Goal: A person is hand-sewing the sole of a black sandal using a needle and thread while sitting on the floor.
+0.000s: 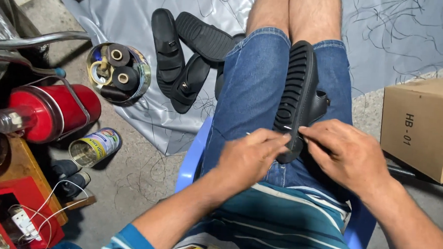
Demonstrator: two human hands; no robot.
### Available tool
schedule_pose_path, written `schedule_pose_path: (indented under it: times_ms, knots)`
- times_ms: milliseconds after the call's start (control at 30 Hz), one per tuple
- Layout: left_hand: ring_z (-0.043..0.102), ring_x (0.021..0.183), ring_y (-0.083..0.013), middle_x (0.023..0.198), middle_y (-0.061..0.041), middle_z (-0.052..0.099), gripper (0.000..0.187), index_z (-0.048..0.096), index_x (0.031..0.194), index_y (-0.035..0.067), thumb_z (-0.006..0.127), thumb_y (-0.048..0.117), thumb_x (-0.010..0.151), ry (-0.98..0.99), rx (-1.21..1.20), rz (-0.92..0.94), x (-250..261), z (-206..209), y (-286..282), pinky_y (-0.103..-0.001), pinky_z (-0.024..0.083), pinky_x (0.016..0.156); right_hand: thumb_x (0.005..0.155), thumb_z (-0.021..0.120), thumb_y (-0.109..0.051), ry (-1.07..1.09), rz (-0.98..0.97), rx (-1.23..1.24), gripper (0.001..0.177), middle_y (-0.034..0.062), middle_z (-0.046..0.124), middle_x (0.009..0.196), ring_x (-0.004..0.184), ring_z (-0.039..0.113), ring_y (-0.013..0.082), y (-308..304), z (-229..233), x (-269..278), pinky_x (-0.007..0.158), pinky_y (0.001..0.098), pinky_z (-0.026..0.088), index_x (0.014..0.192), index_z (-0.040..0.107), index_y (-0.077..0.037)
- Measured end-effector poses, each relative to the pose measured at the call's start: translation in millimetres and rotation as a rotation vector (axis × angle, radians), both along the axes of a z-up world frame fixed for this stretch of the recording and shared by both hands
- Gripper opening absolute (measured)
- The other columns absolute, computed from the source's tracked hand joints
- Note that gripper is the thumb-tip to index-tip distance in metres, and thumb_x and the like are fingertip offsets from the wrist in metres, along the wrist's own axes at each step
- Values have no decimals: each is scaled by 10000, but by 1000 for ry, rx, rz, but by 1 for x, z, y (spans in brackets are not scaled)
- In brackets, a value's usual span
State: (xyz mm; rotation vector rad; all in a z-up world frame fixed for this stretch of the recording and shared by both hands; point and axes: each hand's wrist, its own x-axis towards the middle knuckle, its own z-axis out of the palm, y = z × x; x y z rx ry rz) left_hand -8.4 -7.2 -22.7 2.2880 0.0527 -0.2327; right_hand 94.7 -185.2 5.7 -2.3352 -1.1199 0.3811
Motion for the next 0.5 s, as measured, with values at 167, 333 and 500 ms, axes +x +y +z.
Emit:
schedule_pose_path:
  times_ms: [167, 333, 500]
  knots:
    - [602, 774, -199, 954, 6, 586, 138, 674, 875, 181, 580, 260, 814, 269, -66, -36, 18, 34, 54, -377, 466, 641, 834, 627, -213, -70, -9, -128, 227, -33, 650, 918, 786, 620, 159, -12, 4, 3, 590, 308, 503, 1054, 660, -164]
    - [592, 790, -75, 1187, -77, 592, 135, 653, 871, 114, 578, 223, 845, 431, -1022, 104, 33, 45, 39, -158, 502, 432, 823, 623, -187, -16, 41, -68, 269, -25, 630, 904, 773, 595, 182, -11, -1, 5, 633, 317, 484, 1091, 639, -166]
    - [647, 837, -201, 897, 14, 656, 196, 500, 1004, 230, 556, 152, 834, 307, -223, 48, 49, 31, 20, -390, 483, 667, 816, 631, -196, 17, 22, -48, 309, -1, 617, 911, 782, 587, 190, -11, 0, 2, 628, 327, 487, 1122, 618, -158]
